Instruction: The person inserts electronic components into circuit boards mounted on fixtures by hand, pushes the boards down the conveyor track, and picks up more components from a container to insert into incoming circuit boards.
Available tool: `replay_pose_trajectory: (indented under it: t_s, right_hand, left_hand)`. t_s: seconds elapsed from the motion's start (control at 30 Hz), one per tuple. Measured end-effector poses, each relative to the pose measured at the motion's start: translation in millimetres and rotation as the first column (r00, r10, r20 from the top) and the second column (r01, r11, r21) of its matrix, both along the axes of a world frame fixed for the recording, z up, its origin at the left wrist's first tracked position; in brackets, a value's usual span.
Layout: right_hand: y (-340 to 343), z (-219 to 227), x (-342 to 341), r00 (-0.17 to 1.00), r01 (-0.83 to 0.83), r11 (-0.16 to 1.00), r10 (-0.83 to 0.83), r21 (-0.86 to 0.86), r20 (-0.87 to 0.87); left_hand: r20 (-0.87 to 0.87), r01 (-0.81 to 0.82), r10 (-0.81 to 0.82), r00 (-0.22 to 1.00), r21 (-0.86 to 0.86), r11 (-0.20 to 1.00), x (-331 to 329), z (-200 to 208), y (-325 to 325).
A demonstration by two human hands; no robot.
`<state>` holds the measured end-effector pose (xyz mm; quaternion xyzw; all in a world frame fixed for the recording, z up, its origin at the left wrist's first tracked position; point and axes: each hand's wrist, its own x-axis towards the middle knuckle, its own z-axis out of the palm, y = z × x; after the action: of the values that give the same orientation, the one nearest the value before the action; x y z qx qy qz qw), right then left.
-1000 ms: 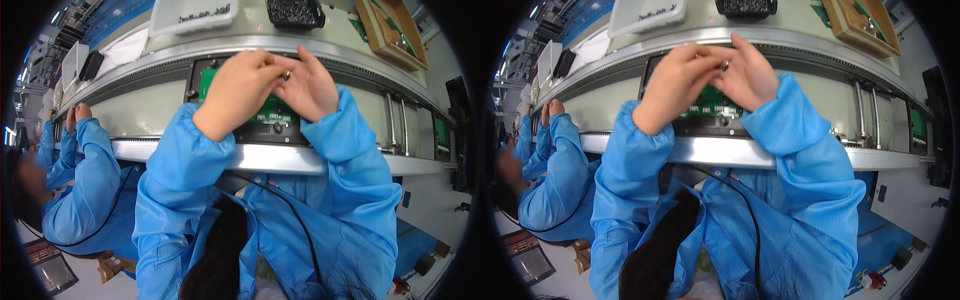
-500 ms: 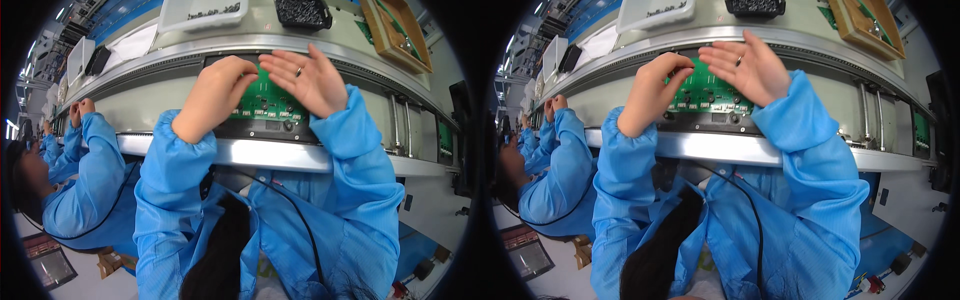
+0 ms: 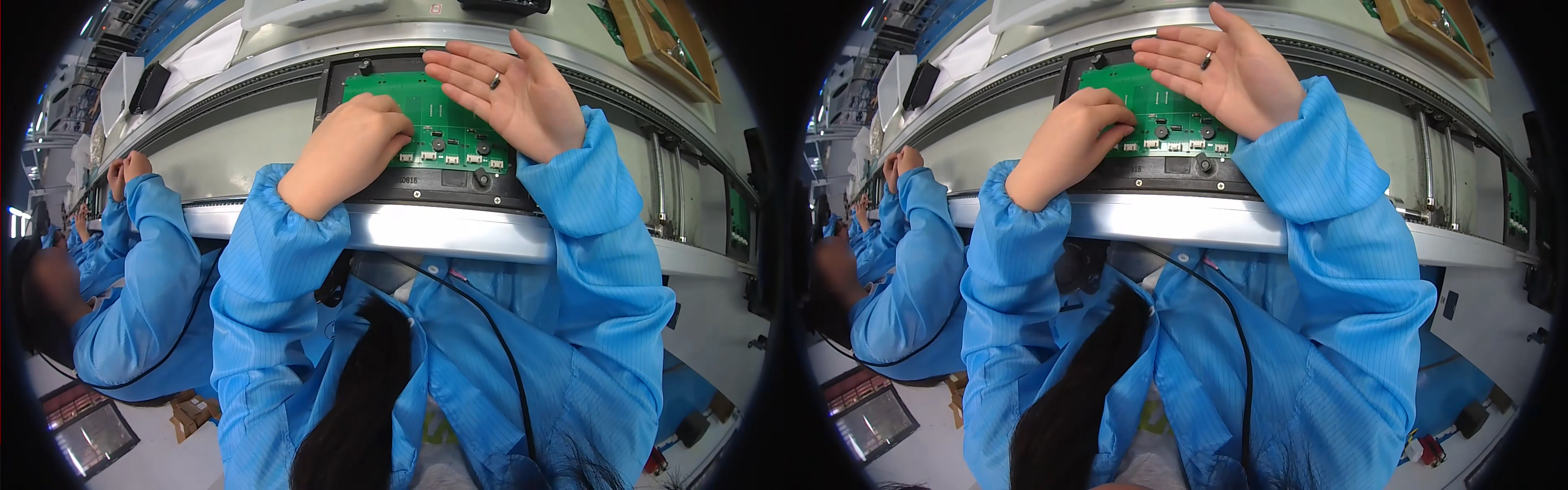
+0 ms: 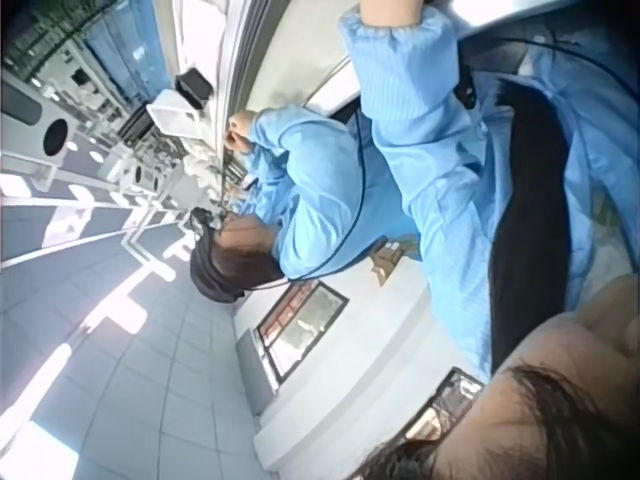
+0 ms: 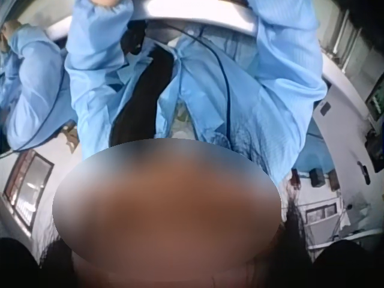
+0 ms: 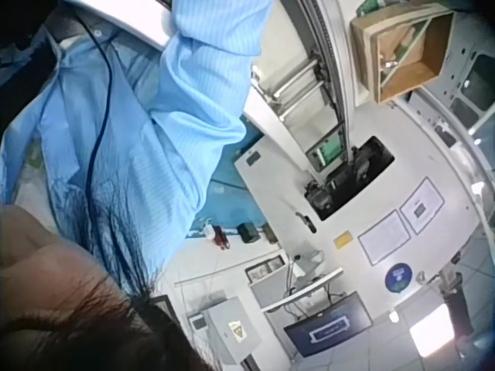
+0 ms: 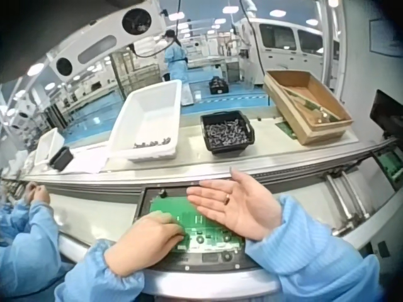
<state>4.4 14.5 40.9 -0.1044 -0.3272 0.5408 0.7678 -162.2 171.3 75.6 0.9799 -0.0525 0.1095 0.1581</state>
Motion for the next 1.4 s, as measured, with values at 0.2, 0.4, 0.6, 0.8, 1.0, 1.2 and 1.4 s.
replay_pose_trajectory:
  t_s: [0.2,0.4,0.6,0.8,1.0,1.2,1.4]
  right_hand:
    - [-5,31,-29,0.981,0.188,0.956,-0.17,-0.224,0.097]
    - [-1,71,-52,0.876,0.483,0.655,-0.37,-0.581,0.31]
    - [-7,40,-17,0.979,0.121,0.89,-0.179,-0.439,-0.093]
    - [-7,44,-20,0.977,0.155,0.874,-0.205,-0.46,-0.06]
    - [-5,48,-21,0.968,0.148,0.849,-0.229,-0.508,-0.102]
    - [-11,12,4,0.962,-0.089,0.988,0.053,-0.124,-0.267]
    - [-8,21,-5,0.971,0.123,0.919,-0.189,-0.376,-0.145]
  left_hand:
    - [0.006,-0.007,0.007,1.0,0.058,0.998,4,-6,-3]
    - [0.02,-0.01,0.009,1.0,0.036,0.999,4,-9,-3]
    - [0.076,-0.002,-0.012,0.997,0.173,0.985,8,-10,-12]
    - [0.122,0.021,-0.063,0.991,0.317,0.948,12,-11,-15]
    - [0.084,0.039,-0.068,0.994,0.314,0.949,9,-6,-17]
    - [0.21,-0.083,0.074,0.975,0.037,0.996,5,4,5]
    - [0.055,-0.014,0.009,0.998,0.091,0.996,3,-7,11]
